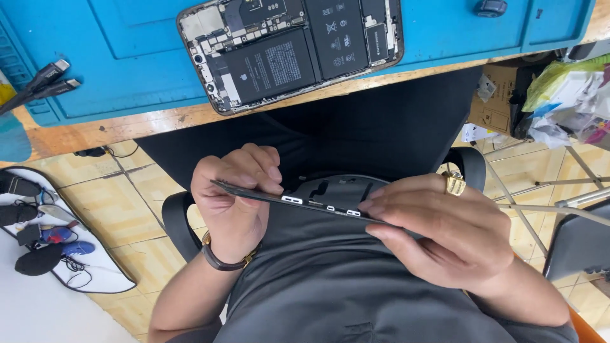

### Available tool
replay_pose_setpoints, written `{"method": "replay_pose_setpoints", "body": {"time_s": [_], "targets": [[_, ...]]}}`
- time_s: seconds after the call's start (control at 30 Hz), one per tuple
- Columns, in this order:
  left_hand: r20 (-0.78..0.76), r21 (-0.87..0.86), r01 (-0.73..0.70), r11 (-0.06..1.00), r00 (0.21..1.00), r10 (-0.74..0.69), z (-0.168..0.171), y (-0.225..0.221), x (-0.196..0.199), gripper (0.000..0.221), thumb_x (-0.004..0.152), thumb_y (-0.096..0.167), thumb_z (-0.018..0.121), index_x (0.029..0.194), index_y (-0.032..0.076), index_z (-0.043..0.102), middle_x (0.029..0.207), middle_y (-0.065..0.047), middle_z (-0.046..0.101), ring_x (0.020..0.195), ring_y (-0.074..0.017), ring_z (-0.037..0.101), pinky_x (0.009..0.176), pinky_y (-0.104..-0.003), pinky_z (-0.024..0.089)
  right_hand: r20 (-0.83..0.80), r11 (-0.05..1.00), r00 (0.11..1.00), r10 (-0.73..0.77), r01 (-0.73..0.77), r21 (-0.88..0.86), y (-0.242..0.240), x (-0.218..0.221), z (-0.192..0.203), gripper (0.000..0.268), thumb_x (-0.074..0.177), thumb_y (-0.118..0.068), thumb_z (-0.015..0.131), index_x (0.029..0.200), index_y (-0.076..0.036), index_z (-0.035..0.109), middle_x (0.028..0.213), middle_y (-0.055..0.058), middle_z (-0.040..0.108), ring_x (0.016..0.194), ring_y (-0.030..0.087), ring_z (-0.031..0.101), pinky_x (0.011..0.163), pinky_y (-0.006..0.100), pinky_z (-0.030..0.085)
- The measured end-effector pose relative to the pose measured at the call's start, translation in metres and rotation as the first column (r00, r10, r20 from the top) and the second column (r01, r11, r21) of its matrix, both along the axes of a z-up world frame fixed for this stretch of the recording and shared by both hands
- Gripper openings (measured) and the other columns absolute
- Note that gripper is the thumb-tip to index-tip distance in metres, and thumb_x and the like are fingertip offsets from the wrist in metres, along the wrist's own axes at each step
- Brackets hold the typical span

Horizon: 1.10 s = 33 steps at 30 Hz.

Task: Disassembling a smartphone by prying off the screen and disconnecting internal ribbon cables.

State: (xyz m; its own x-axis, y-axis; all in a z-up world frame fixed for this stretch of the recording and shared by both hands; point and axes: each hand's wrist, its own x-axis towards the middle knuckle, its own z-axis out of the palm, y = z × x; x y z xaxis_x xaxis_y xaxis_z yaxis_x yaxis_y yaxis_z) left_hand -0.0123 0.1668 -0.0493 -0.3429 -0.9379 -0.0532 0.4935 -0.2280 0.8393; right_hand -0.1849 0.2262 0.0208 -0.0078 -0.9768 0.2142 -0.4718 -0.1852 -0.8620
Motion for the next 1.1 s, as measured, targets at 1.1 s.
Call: {"method": "replay_pose_setpoints", "body": {"time_s": [1.1], "targets": [[0.594,-0.29,0.384,0.877,0.79,-0.15,0.032,-0.014,0.024,0.014,0.083,0.01,0.057,0.097,0.009,0.056,0.094,0.0,0.063,0.073,-0.0111,0.068,0.06,-0.017,0.052,-0.098,0.948,0.993,-0.07,0.097,0.302,-0.001,-0.011,-0.016,0.011,0.074,0.002,0.055,0.077,0.012,0.052,0.073,0.022,0.056,0.077,0.033,0.06,0.067,0.033,0.047]]}}
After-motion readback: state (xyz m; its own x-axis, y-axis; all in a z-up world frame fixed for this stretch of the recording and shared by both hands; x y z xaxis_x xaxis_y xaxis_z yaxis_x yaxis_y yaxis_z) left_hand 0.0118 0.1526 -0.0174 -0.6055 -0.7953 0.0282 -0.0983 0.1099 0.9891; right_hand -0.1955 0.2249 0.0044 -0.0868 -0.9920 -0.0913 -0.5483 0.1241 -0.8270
